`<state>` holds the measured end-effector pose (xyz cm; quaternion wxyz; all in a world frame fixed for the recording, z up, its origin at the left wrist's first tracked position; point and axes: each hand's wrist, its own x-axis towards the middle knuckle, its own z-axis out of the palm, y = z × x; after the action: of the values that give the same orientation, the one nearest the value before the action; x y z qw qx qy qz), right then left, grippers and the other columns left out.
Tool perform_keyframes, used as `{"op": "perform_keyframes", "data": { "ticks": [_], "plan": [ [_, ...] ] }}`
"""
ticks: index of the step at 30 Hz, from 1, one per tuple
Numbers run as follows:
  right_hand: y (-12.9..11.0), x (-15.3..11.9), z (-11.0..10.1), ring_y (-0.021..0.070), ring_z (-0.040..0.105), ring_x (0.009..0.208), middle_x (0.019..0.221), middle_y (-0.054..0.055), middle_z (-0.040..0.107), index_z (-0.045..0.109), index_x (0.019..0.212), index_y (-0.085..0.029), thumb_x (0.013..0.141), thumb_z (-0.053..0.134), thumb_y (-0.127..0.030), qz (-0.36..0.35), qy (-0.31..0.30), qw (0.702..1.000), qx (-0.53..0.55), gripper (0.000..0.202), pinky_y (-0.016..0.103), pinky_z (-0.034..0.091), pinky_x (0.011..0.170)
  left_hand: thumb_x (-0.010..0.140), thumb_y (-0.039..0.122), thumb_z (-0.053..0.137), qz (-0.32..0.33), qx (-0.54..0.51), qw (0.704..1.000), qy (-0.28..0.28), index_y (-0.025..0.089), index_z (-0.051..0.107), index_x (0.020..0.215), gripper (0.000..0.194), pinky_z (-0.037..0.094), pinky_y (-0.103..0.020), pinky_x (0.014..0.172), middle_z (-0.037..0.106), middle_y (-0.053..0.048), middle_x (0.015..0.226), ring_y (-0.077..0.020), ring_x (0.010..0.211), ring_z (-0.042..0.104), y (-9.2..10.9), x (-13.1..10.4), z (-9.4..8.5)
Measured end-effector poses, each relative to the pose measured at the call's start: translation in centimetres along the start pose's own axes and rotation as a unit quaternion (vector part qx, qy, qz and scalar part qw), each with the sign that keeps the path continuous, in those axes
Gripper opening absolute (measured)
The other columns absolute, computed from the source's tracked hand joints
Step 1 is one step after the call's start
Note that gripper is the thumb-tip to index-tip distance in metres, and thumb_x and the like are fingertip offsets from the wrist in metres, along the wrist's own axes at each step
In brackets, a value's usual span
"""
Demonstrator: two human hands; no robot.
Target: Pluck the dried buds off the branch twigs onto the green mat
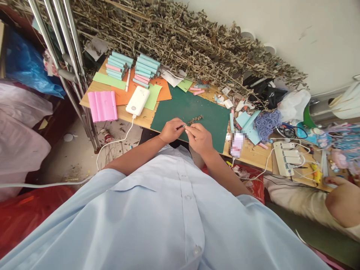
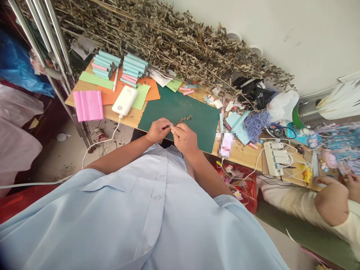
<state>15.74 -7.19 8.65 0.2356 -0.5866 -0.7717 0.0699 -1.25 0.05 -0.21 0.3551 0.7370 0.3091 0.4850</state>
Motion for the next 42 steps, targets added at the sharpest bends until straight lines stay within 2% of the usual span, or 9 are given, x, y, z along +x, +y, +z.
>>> {"op": "perform_keyframes", "data": {
  "ticks": [7, 15, 21, 26, 30, 33, 38, 42],
  "plan": [
    [-0.6, 0.7, -0.6, 0.0208, 0.073, 0.090, 0.100, 0.005, 0.079, 0.082, 0.118, -0.028, 0.105, 0.056, -0.030, 0.025, -0.048, 0.998, -0.027, 0.029, 0.030, 0.054, 0.074, 0.102, 0.031, 0.061, -0.006, 0.000, 1.000, -0.008, 0.019, 0.078, 0.100, 0.021, 0.058, -0.036, 0.086, 0.076, -0.010, 0.097, -0.0204, 0.094, 0.071, 0.0, -0.1, 0.0],
    [-1.5, 3.1, -1.9, 0.0246, 0.073, 0.108, 0.119, 0.003, 0.080, 0.081, 0.116, -0.030, 0.106, 0.051, -0.030, 0.073, -0.141, 0.986, -0.050, 0.031, 0.034, 0.054, 0.087, 0.103, 0.035, 0.063, -0.016, 0.000, 1.000, 0.004, 0.017, 0.079, 0.099, 0.024, 0.056, -0.033, 0.085, 0.075, -0.008, 0.092, -0.0187, 0.090, 0.069, 0.2, 0.1, -0.1],
    [-1.8, 4.2, -2.6, 0.0262, 0.074, 0.108, 0.116, 0.003, 0.081, 0.081, 0.109, -0.028, 0.104, 0.051, -0.026, 0.056, -0.174, 0.981, -0.065, 0.031, 0.035, 0.053, 0.084, 0.103, 0.039, 0.063, -0.017, 0.008, 1.000, -0.003, 0.019, 0.079, 0.098, 0.027, 0.056, -0.033, 0.085, 0.075, -0.008, 0.093, -0.0190, 0.090, 0.069, -0.2, 0.2, 0.0],
    [-1.0, 3.9, -2.3, 0.0264, 0.075, 0.109, 0.116, 0.004, 0.082, 0.082, 0.109, -0.026, 0.102, 0.054, -0.026, 0.040, -0.139, 0.989, -0.005, 0.030, 0.037, 0.056, 0.090, 0.102, 0.041, 0.065, -0.028, 0.010, 1.000, 0.001, 0.019, 0.079, 0.097, 0.027, 0.056, -0.034, 0.086, 0.075, -0.008, 0.092, -0.0192, 0.090, 0.069, -0.3, 0.3, -0.2],
    [0.3, 2.5, -1.7, 0.0247, 0.075, 0.108, 0.116, 0.006, 0.082, 0.081, 0.113, -0.025, 0.102, 0.053, -0.030, 0.060, -0.026, 0.994, 0.084, 0.030, 0.038, 0.057, 0.097, 0.098, 0.044, 0.072, -0.052, -0.012, 0.998, 0.022, 0.018, 0.079, 0.094, 0.026, 0.056, -0.032, 0.081, 0.074, -0.007, 0.090, -0.0177, 0.084, 0.069, -0.4, 0.3, -0.2],
    [1.4, 0.9, -1.0, 0.0243, 0.075, 0.096, 0.110, 0.007, 0.081, 0.079, 0.108, -0.024, 0.098, 0.058, -0.034, 0.100, 0.028, 0.989, 0.105, 0.025, 0.038, 0.057, 0.092, 0.094, 0.043, 0.077, -0.123, -0.063, 0.989, 0.046, 0.018, 0.078, 0.096, 0.026, 0.053, -0.028, 0.066, 0.072, -0.004, 0.089, -0.0117, 0.064, 0.064, -0.3, 0.5, -0.1],
    [4.0, -1.9, 0.6, 0.0213, 0.064, 0.067, 0.072, 0.002, 0.071, 0.069, 0.089, -0.025, 0.090, 0.065, -0.041, 0.215, 0.039, 0.971, 0.096, 0.017, 0.036, 0.052, 0.077, 0.084, 0.040, 0.084, -0.266, -0.205, 0.939, 0.078, 0.016, 0.076, 0.106, 0.034, 0.043, -0.023, 0.047, 0.067, 0.001, 0.070, -0.0088, 0.049, 0.056, 0.2, 1.5, -0.5],
    [5.8, -3.4, 1.6, 0.0207, 0.061, 0.065, 0.070, 0.002, 0.068, 0.065, 0.080, -0.025, 0.089, 0.065, -0.049, 0.250, 0.067, 0.959, 0.113, 0.025, 0.036, 0.051, 0.077, 0.082, 0.040, 0.087, -0.318, -0.306, 0.888, 0.130, 0.017, 0.070, 0.124, 0.052, 0.038, -0.023, 0.043, 0.075, -0.001, 0.080, -0.0080, 0.046, 0.055, 1.2, 2.7, -1.3]
  ]
}}
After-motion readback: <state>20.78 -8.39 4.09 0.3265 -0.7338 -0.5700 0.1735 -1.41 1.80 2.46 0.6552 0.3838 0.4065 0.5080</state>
